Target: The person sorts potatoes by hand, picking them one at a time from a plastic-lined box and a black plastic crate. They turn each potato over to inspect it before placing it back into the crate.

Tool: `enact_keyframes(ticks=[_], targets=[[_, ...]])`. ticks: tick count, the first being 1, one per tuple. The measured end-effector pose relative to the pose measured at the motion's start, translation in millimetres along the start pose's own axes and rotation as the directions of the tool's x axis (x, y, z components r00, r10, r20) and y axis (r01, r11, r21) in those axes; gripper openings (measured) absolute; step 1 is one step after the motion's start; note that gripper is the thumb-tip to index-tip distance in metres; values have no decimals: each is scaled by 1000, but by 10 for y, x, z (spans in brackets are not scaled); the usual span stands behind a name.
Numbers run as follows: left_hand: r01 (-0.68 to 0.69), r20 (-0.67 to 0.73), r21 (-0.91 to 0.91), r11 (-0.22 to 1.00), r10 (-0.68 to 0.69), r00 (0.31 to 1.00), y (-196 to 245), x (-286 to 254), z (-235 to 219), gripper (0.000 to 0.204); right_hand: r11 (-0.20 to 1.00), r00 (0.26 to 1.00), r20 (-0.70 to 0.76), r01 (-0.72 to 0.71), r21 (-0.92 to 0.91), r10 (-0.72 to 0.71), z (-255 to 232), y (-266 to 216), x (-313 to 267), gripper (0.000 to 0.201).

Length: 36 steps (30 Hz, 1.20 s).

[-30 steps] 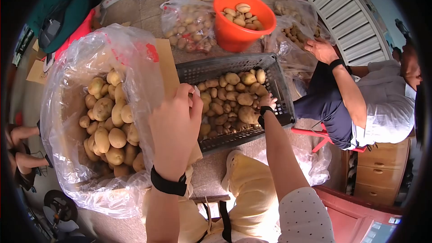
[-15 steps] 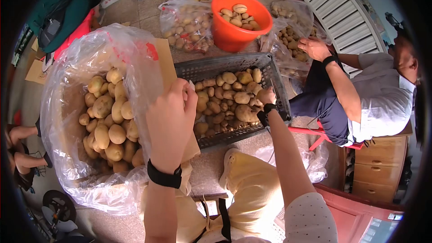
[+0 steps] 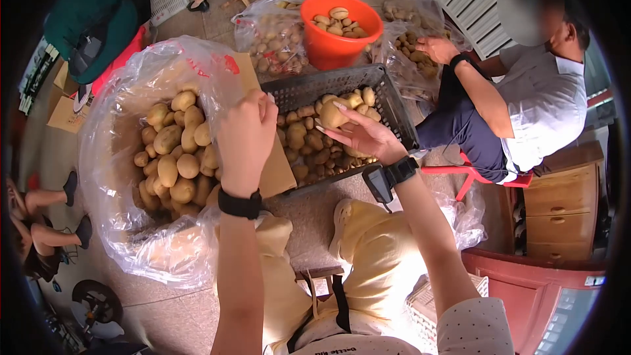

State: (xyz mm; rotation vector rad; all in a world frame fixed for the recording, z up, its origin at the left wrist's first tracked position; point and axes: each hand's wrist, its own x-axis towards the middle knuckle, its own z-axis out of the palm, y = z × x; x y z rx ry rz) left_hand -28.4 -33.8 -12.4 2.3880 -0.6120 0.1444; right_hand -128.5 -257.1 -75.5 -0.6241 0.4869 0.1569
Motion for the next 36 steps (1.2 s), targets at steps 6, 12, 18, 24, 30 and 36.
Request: enact_keyframes(ticks=[6, 12, 18, 24, 30, 36], targets=[[41, -80, -50, 998, -45, 996, -240, 15, -84, 18, 997, 998, -26, 67, 39, -66, 134, 153, -347, 41], [90, -75, 23, 996, -88, 993, -182, 6, -170, 20, 988, 988, -48, 140, -65, -144, 245, 194, -502, 38], [100, -23, 38, 994, -99, 995, -266, 58, -120, 28, 994, 992, 57, 112, -9, -111, 288, 214, -443, 33], [65, -42, 26, 998, -64, 997, -268, 65, -105, 27, 988, 965, 212, 155, 13, -154, 78, 238, -379, 31], [52, -22, 27, 998, -51, 998, -323, 87, -103, 26, 995, 976, 199, 94, -44, -84, 351, 182, -560, 56], [45, -12, 13, 999, -45, 999, -344, 85, -80, 26, 984, 963, 261, 110, -142, -70, 307, 229, -460, 57]])
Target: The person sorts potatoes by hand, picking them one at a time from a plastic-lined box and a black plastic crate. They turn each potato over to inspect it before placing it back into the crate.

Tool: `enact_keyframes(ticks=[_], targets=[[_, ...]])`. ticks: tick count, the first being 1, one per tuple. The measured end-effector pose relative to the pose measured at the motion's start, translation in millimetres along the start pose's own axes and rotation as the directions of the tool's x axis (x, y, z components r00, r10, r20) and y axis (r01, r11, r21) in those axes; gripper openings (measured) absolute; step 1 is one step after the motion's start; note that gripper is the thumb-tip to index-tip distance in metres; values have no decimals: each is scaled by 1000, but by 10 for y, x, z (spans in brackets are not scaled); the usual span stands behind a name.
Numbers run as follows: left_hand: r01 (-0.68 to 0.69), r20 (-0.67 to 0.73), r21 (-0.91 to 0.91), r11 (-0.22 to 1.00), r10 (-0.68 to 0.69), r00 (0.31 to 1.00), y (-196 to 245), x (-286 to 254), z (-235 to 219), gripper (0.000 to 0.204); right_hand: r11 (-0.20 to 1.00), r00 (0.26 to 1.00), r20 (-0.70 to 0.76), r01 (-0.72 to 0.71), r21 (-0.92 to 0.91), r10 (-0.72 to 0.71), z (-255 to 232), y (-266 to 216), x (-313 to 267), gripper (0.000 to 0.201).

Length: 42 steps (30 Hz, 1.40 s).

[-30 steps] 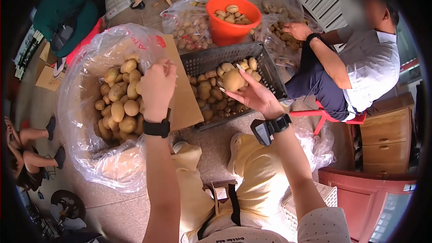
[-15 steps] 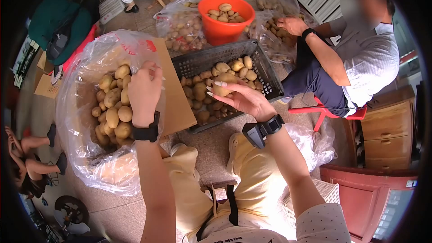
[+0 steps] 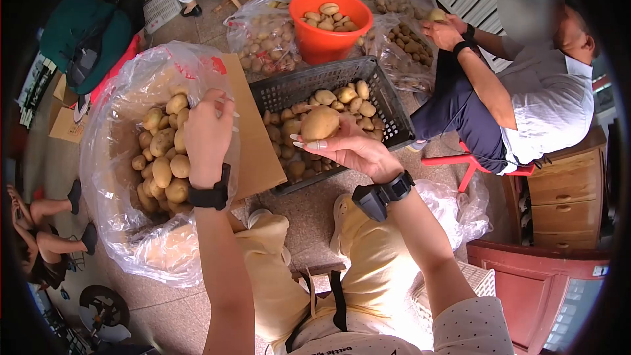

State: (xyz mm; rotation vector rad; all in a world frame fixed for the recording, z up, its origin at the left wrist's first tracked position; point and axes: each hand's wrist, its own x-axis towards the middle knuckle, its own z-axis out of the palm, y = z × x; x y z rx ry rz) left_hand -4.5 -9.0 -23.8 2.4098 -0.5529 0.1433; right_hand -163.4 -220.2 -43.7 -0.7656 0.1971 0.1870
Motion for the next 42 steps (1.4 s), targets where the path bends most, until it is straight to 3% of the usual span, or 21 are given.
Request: enact_keyframes(ticks=[4, 6, 12, 19, 22, 24, 28, 42], targets=[[1, 6, -5, 1000, -1, 1000, 14, -3, 3, 26, 1000, 999, -40, -11, 19, 12, 37, 11, 20, 55], [2, 6, 1, 1000, -2, 1000, 33, -2, -5, 26, 982, 996, -90, -10, -187, -7, 99, -16, -21, 53], [-15, 0, 7, 1000, 15, 1000, 25, 1, 3, 26, 990, 984, -159, -97, -102, 80, 101, 47, -50, 56], [-3, 6, -13, 1000, 4, 1000, 18, 4, 19, 25, 987, 970, -241, -77, -142, 41, 147, 46, -39, 52], [-22, 0, -9, 1000, 22, 1000, -1, 10, 28, 25, 977, 969, -230, -132, -165, 92, 155, 20, -13, 49], [-20, 5, -7, 1000, 20, 1000, -5, 13, 27, 25, 974, 939, -308, -196, -115, 153, 109, 22, 27, 50], [50, 19, -15, 999, -50, 999, 35, 9, 8, 24, 980, 934, -319, -190, -59, 162, 86, 5, 23, 53], [65, 21, -2, 998, -65, 998, 67, -7, -16, 24, 992, 944, -305, -123, 29, 126, 96, 20, 11, 47]])
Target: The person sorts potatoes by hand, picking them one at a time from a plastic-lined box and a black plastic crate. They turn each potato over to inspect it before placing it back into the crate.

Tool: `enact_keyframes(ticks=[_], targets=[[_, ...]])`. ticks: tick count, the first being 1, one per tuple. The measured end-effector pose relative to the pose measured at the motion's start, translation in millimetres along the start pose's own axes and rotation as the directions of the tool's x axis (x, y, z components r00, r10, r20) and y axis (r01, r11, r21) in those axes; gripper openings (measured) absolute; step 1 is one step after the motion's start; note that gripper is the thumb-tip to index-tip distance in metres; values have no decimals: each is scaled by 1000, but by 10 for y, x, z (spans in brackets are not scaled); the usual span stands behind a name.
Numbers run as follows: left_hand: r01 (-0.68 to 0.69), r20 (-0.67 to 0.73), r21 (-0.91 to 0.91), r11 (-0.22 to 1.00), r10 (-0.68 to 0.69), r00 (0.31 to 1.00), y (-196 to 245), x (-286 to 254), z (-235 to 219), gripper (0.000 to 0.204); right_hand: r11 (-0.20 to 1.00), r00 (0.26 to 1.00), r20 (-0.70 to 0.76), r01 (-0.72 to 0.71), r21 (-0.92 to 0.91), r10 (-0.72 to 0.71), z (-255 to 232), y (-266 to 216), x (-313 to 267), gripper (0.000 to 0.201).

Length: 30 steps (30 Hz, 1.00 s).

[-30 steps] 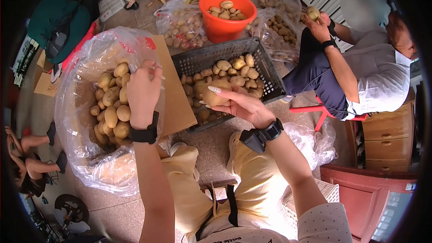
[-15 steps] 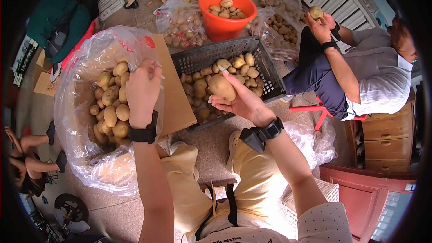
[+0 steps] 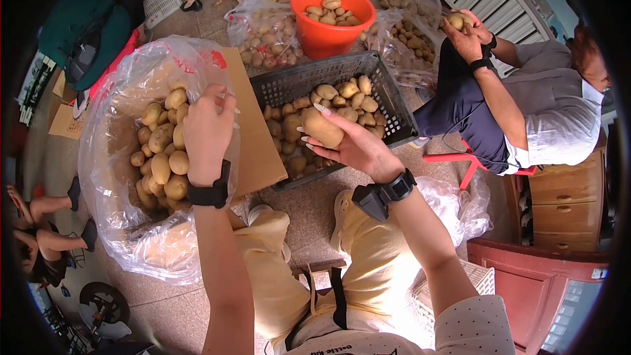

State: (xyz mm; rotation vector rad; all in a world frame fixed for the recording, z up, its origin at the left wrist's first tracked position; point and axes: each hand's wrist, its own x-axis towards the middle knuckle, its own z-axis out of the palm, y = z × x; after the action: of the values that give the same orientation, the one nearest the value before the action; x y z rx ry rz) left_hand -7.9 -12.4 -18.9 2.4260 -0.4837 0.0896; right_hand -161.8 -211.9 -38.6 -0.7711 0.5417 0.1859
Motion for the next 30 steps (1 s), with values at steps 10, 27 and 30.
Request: enact_keyframes(ticks=[10, 27, 30], targets=[[2, -1, -32, 999, -2, 1000, -17, 3, 2, 25, 992, 987, 160, 48, -118, -28, -47, 42, 18, 49], [-27, 0, -13, 1000, 27, 1000, -56, 19, 19, 25, 987, 995, 76, -48, -151, 60, 58, 25, 21, 65], [-54, 2, 7, 999, 54, 999, -86, 32, 39, 27, 981, 996, 89, -11, -193, 28, 94, 15, -25, 63]])
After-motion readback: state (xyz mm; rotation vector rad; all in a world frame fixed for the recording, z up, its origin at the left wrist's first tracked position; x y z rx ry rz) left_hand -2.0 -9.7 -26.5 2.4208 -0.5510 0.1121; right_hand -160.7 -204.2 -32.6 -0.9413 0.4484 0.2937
